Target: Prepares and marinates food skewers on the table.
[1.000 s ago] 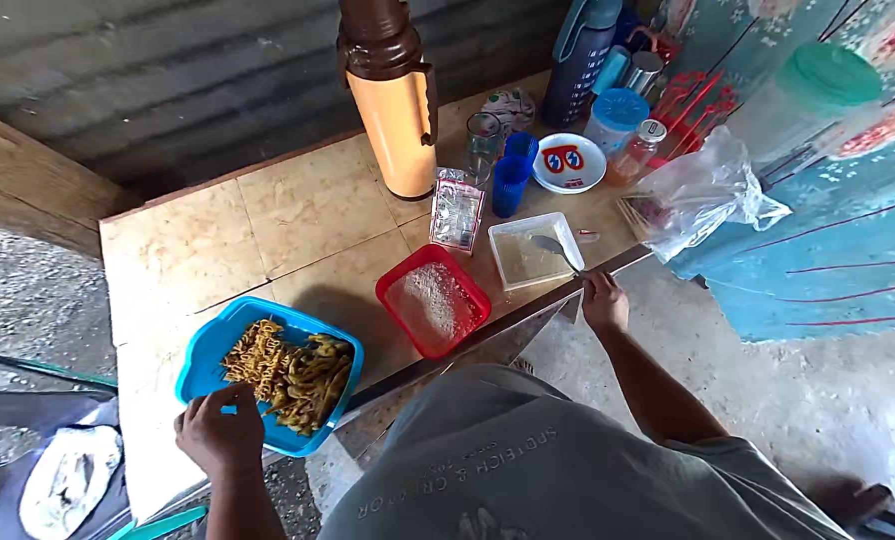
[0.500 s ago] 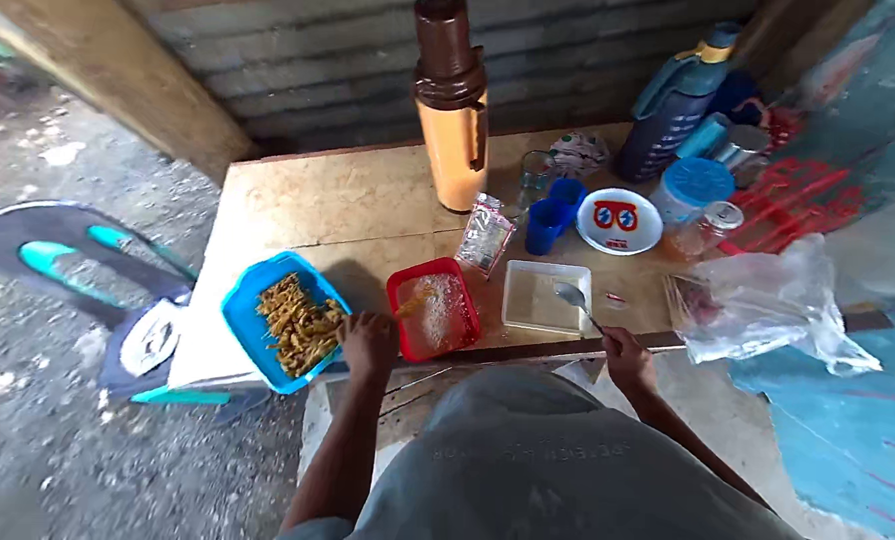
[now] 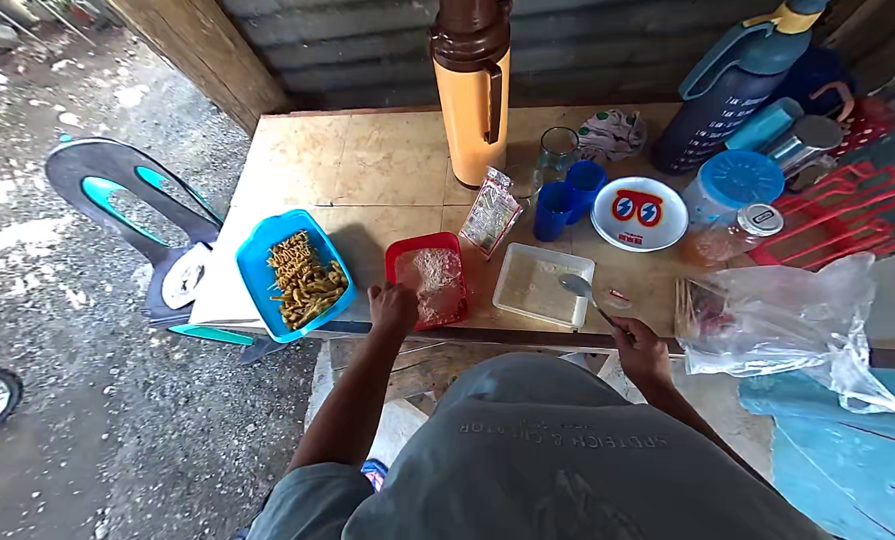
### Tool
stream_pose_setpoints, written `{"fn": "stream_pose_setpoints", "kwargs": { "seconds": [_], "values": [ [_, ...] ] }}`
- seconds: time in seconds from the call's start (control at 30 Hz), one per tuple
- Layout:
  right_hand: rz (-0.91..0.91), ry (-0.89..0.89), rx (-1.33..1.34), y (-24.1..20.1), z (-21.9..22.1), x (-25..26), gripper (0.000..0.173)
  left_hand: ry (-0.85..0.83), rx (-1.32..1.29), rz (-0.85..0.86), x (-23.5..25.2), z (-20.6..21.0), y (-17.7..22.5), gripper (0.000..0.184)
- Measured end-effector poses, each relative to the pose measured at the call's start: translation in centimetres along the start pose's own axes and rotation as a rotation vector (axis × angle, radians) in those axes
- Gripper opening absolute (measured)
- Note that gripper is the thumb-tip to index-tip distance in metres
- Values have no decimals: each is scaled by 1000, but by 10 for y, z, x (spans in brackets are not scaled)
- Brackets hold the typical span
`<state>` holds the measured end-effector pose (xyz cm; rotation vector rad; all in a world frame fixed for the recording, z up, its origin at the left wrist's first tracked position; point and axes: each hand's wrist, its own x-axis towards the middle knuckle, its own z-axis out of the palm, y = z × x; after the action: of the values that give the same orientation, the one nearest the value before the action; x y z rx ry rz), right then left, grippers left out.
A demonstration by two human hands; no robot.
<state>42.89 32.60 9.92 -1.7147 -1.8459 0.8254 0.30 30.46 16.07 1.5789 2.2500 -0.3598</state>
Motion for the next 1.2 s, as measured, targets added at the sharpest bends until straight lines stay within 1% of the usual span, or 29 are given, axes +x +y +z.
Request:
{"fn": "stream_pose_setpoints", "kwargs": {
  "seconds": [0.07,0.17,0.27,0.37,0.47,0.6,0.67,0.7,0.77,0.87,0.9,0.93,0.97,1.03,1.07,1.13,1.2],
  "values": [
    [-11,1,9,2,-2,-1,27,-49,84,-36,7,10,8,18],
    [-12,10,21,5,-5,-2,26,-51,163,-69,8,13,17,16],
    [-13,27,34,6,-8,0,26,-28,145,-95,3,7,18,18],
    [-40,44,4,-1,-9,-1,27,-69,146,-85,4,12,17,19],
    [-132,132,-10,-7,-7,1,28,-31,82,-54,0,7,18,22],
    [-148,16,-113,-5,-2,5,31,28,-10,-88,-12,6,10,25],
    [-222,62,-133,0,6,4,30,87,-35,-100,-14,9,9,25],
    [-227,74,-137,1,9,5,29,113,-52,-101,-14,9,10,24],
    [-172,53,-138,1,13,4,31,115,-61,-101,-16,12,11,25],
    [-209,89,-119,0,14,3,29,149,-94,-101,-19,8,16,25],
    [-199,62,-130,-2,14,3,30,168,-104,-101,-20,7,15,25],
    [-167,17,-144,-4,13,2,31,162,-99,-106,-21,7,14,25],
    [-156,11,-142,-4,13,1,32,130,-82,-114,-20,7,12,25],
    [-201,70,-131,-3,14,1,30,52,-26,-132,-18,6,13,27],
    [-205,67,-140,-5,13,2,30,43,-9,-132,-18,5,14,27],
    [-152,27,-130,-6,12,2,31,80,-7,-121,-20,5,16,27],
    [-60,35,-19,-8,10,4,30,140,-31,-106,-19,8,15,27]
  ]
}}
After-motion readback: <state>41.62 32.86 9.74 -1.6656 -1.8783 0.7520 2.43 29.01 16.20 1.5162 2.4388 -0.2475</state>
